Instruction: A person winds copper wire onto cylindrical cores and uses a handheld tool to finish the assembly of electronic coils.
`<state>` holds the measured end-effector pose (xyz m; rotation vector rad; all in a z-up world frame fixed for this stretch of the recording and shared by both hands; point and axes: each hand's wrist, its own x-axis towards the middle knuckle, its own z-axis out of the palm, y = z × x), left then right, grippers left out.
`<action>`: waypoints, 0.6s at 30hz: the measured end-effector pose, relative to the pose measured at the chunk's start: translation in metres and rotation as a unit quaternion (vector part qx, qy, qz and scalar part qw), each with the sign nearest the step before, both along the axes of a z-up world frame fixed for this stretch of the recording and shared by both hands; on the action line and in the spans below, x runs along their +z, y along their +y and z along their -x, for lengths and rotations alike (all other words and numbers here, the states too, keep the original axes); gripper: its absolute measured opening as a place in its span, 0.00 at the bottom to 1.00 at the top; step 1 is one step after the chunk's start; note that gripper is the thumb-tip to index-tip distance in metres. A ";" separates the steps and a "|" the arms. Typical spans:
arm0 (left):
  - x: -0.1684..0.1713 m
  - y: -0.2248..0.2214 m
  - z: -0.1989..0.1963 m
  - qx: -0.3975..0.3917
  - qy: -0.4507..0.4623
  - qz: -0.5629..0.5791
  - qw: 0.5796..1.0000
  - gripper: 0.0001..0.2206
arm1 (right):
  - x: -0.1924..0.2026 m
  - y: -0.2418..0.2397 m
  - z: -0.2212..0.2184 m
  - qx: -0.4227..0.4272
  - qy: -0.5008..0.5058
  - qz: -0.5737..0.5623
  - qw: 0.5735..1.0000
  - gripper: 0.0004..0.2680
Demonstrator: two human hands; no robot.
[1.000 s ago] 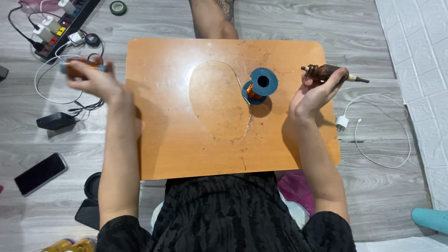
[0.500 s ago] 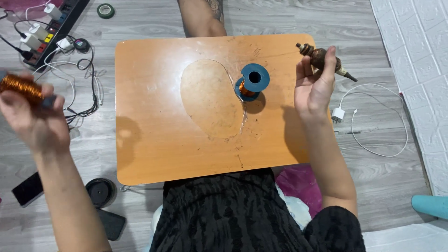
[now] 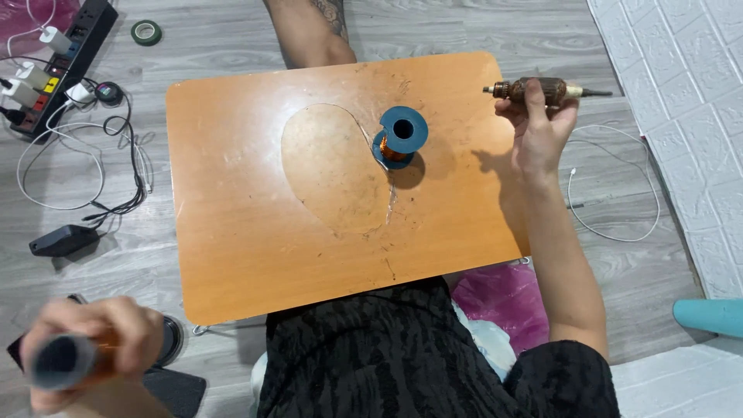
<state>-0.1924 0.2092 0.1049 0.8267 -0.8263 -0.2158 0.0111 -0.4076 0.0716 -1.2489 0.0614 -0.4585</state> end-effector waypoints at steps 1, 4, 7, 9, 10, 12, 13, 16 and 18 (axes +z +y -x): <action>-0.003 0.001 0.003 0.002 0.000 0.000 1.000 0.19 | -0.003 0.003 -0.002 0.002 0.000 0.000 1.000 0.20; -0.009 0.002 0.002 0.056 0.061 0.053 0.995 0.24 | -0.001 0.016 0.000 -0.011 -0.068 0.013 0.998 0.21; -0.018 0.007 -0.003 0.003 0.023 0.039 0.999 0.21 | 0.018 0.025 0.003 -0.090 0.038 -0.154 0.983 0.26; -0.029 0.016 0.004 0.013 0.046 -0.039 0.998 0.18 | 0.019 0.007 -0.005 -0.058 0.130 -0.361 0.922 0.29; -0.037 0.027 0.005 0.012 0.045 -0.039 0.998 0.18 | 0.024 0.004 -0.005 -0.059 0.128 -0.361 0.922 0.29; -0.055 0.050 0.010 0.158 0.049 -0.067 0.984 0.20 | 0.033 -0.002 -0.005 -0.070 0.200 -0.317 0.924 0.23; -0.060 0.072 0.006 0.159 0.049 -0.066 0.984 0.20 | 0.033 -0.010 -0.004 -0.069 0.200 -0.316 0.925 0.23; -0.070 0.128 -0.003 0.204 0.075 -0.170 0.961 0.28 | 0.030 -0.026 0.001 -0.023 0.164 -0.226 0.960 0.15; -0.081 0.146 -0.001 0.338 0.226 -0.143 0.902 0.36 | 0.029 -0.033 0.003 -0.030 0.147 -0.079 0.985 0.10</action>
